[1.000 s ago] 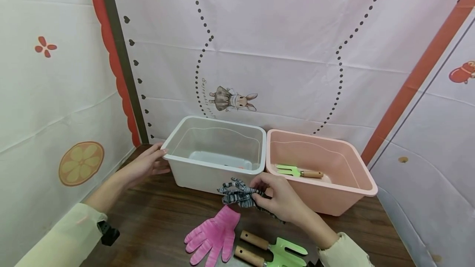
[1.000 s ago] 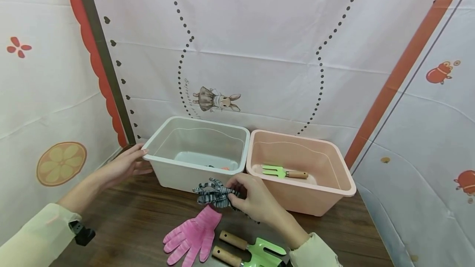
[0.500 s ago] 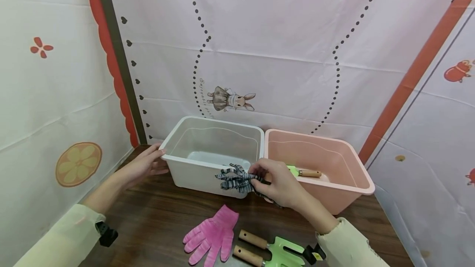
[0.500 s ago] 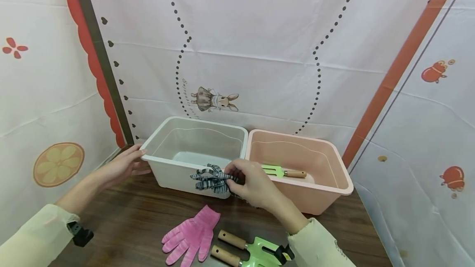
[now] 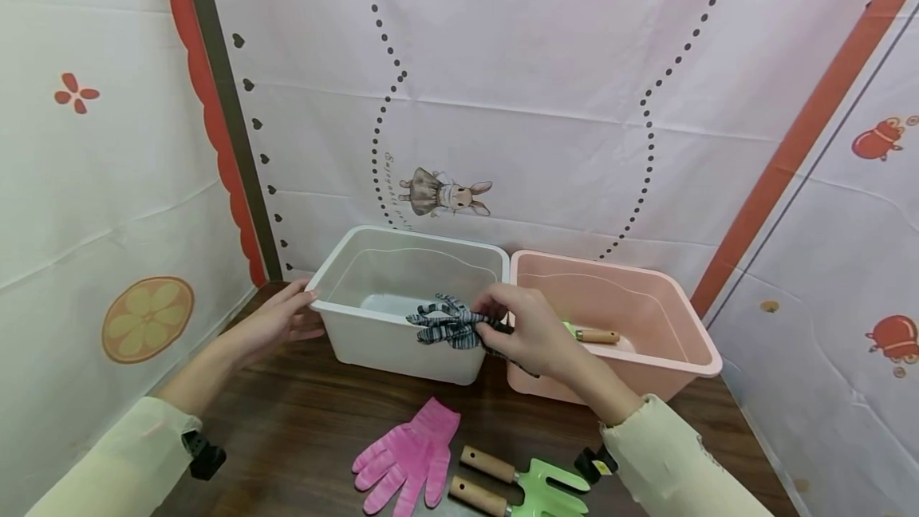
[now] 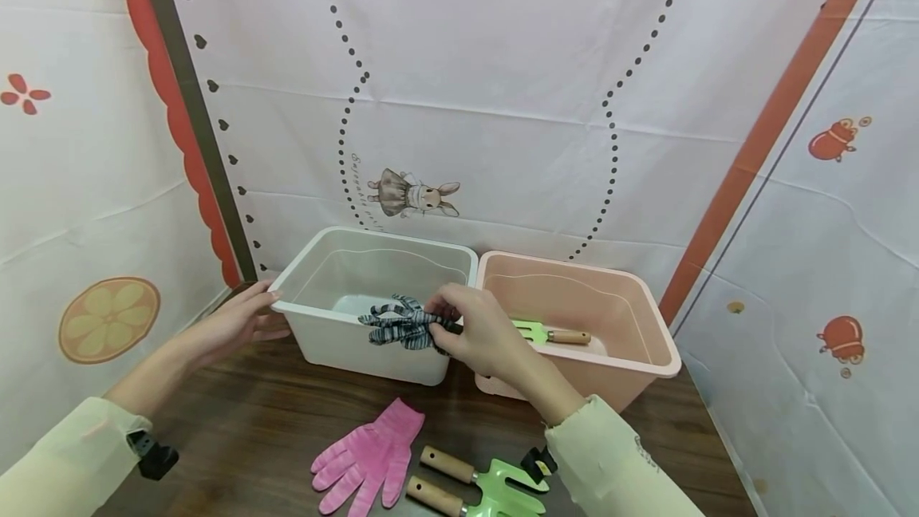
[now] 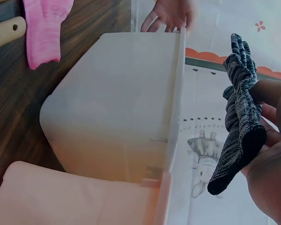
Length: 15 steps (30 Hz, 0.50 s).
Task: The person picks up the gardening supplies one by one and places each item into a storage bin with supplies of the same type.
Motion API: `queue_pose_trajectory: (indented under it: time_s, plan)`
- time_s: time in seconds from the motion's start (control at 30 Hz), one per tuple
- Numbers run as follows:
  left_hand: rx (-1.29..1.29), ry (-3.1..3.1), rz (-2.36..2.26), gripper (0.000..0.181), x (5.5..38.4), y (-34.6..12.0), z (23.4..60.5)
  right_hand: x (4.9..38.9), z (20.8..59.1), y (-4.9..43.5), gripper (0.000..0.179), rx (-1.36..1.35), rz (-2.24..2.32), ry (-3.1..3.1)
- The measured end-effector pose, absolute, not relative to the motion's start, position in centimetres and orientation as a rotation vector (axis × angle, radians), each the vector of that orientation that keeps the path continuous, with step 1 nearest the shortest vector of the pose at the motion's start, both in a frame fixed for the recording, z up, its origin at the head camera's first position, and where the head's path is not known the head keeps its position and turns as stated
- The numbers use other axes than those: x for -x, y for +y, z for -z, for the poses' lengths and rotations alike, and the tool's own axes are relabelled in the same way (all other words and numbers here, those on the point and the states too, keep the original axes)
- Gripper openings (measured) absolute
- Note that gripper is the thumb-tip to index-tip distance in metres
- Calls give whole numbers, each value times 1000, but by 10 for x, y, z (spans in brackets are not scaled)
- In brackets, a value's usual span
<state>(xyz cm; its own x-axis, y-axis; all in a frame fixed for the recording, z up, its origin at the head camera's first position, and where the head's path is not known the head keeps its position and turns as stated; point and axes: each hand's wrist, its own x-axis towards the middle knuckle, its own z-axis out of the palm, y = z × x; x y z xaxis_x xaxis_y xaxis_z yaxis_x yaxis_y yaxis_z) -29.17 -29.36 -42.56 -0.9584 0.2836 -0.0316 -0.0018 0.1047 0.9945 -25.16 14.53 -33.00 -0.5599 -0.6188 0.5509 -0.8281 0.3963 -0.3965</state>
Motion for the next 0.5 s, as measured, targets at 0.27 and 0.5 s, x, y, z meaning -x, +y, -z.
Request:
queue_pose_trajectory:
  time_s: [0.27, 0.5]
  plan:
    - [-281, 2173, -1936, 68, 292, -294, 426, 262, 319, 140, 16, -1232, -915, -2373]
    - [-288, 2180, -1929, 68, 293, -295, 427, 269, 309, 134, 15, -1186, -923, -2420]
